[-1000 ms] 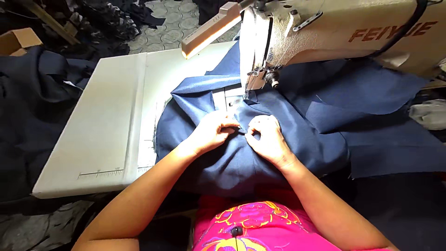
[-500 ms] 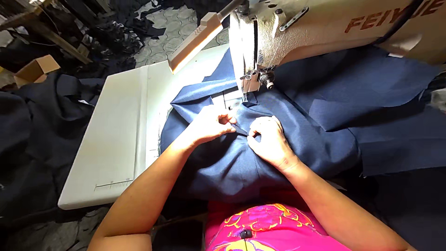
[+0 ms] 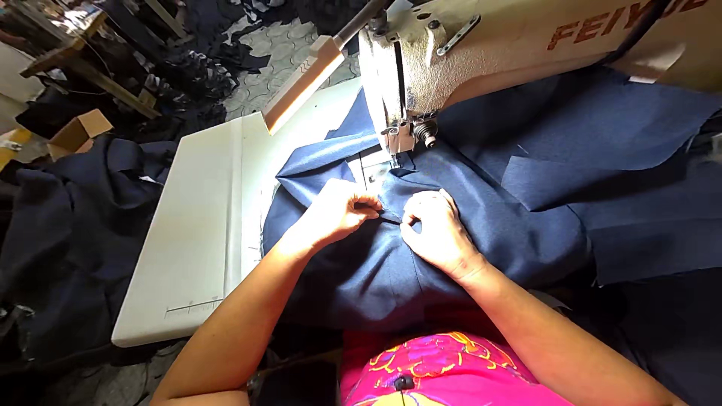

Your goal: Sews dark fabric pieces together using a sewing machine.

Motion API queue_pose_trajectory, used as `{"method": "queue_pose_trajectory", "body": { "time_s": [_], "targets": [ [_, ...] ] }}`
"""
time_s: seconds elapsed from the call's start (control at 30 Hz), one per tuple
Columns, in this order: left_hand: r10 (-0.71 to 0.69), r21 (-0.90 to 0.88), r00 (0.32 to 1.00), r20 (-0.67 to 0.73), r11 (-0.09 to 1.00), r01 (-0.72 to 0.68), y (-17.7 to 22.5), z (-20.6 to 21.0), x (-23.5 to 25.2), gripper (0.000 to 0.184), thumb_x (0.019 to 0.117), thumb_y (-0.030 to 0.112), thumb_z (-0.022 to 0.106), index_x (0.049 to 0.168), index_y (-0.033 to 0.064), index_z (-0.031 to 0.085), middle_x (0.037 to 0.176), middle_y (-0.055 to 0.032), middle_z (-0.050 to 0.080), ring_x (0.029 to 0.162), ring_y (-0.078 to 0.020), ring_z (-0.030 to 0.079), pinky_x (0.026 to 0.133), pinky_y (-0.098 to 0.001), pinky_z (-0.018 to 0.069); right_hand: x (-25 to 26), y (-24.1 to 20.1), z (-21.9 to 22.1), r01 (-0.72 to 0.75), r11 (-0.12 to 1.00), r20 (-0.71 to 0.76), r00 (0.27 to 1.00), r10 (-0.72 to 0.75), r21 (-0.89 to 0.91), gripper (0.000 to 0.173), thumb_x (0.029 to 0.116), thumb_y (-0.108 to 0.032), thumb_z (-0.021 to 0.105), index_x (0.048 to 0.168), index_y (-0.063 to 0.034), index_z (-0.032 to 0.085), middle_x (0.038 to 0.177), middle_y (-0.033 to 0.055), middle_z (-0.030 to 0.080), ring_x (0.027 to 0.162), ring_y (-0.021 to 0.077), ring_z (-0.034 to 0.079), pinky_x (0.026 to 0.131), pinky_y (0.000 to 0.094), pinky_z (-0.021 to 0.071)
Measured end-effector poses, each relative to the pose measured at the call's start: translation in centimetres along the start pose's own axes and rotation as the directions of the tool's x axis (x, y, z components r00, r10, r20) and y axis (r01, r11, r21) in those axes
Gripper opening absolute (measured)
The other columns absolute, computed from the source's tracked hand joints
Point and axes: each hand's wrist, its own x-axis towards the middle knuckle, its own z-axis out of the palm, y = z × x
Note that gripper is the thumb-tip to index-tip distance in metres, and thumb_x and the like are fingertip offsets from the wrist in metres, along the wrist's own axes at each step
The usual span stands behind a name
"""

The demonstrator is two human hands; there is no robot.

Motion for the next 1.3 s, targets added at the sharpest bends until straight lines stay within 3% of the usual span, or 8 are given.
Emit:
{"method": "queue_pose_trajectory", "body": {
  "time_s": [0.13,0.33,0.4,0.47,0.53,0.7,1.07,1.3],
  "targets": [
    [0.098,0.147,0.995,0.005,0.984,-0.098,-0.1,0.3,-0.2,0.01,0.0896,0.004,0.071,0.089,0.0067,0.08,0.08,-0.0081,0.072,0.08,-0.02,0.07,0.075,-0.039,0.0557,0.0,0.0,0.0,0.003,1.0,-0.001,1.0,-0.003,-0.006,0.015,0.0799,-0.015,0.065,0.067,-0.0067,0.066,0.093,0.0129,0.072,0.109,0.0322,0.067,0.1,0.0592,0.043],
    [0.229,0.289,0.969,0.093,0.925,-0.247,-0.9,0.8,0.2,0.023,0.1013,0.007,0.048,0.091,0.0047,0.068,0.097,-0.0113,0.07,0.106,-0.029,0.067,0.103,-0.0508,0.0464,0.0,0.0,-0.1,0.004,1.0,0.015,1.0,-0.004,-0.015,0.016,0.0818,-0.015,0.063,0.069,-0.0062,0.067,0.096,0.0128,0.072,0.11,0.0326,0.066,0.102,0.0609,0.0425],
    [0.181,0.362,0.982,0.045,0.914,-0.185,-0.6,1.4,-0.1,0.017,0.1009,0.005,0.05,0.094,0.0028,0.067,0.081,-0.011,0.067,0.078,-0.029,0.07,0.072,-0.0479,0.0558,0.0,0.1,0.0,0.011,1.0,0.008,1.0,-0.011,-0.017,0.017,0.0817,-0.016,0.063,0.069,-0.0063,0.068,0.096,0.013,0.072,0.11,0.0327,0.067,0.1,0.06,0.0435],
    [0.095,0.381,0.995,-0.015,0.921,-0.083,-0.4,2.1,-0.4,0.016,0.1025,0.009,0.053,0.098,0.003,0.066,0.074,-0.012,0.066,0.064,-0.0316,0.069,0.053,-0.0486,0.0522,0.0,0.2,0.0,0.016,1.0,0.008,1.0,-0.016,-0.017,0.017,0.0821,-0.016,0.063,0.069,-0.007,0.068,0.096,0.0121,0.072,0.109,0.0319,0.066,0.099,0.0585,0.0437],
    [0.025,0.356,0.998,-0.053,0.934,-0.004,-0.5,2.5,-0.4,0.017,0.1025,0.013,0.057,0.098,0.0037,0.069,0.076,-0.0124,0.068,0.068,-0.0319,0.07,0.057,-0.0502,0.0531,0.0,0.2,0.0,0.014,1.0,0.003,1.0,-0.014,-0.01,0.014,0.0817,-0.016,0.063,0.071,-0.0075,0.068,0.096,0.0114,0.072,0.109,0.0315,0.067,0.099,0.0589,0.0436],
    [-0.008,0.245,0.997,-0.082,0.969,0.028,-1.8,2.8,-0.4,0.013,0.0964,0.01,0.064,0.089,0.0047,0.072,0.083,-0.011,0.068,0.085,-0.0288,0.068,0.079,-0.0492,0.053,-0.2,0.1,-0.1,-0.006,1.0,0.029,1.0,0.007,-0.013,0.03,0.0856,-0.023,0.063,0.107,-0.0104,0.08,0.11,0.0113,0.072,0.116,0.0328,0.063,0.106,0.0617,0.039],
    [-0.09,0.225,0.982,-0.166,0.966,0.127,-1.9,3.9,0.3,0.015,0.0952,0.011,0.065,0.085,0.0036,0.071,0.09,-0.0143,0.066,0.095,-0.0344,0.064,0.084,-0.054,0.0496,-0.2,0.1,-0.1,0.028,1.0,0.008,1.0,-0.028,-0.001,0.025,0.0847,-0.02,0.063,0.099,-0.0122,0.083,0.104,0.0096,0.072,0.112,0.0317,0.064,0.103,0.059,0.0402],
    [-0.133,0.256,0.983,-0.129,0.953,0.162,-1.8,4.2,0.9,0.013,0.0935,0.01,0.066,0.083,0.0035,0.071,0.091,-0.0145,0.066,0.097,-0.0358,0.064,0.082,-0.0553,0.0488,-0.2,0.2,-0.1,0.01,0.999,0.045,0.999,-0.008,-0.042,0.031,0.0863,-0.025,0.06,0.108,-0.0153,0.08,0.109,0.0105,0.071,0.116,0.033,0.062,0.106,0.061,0.0386]
  ]
}}
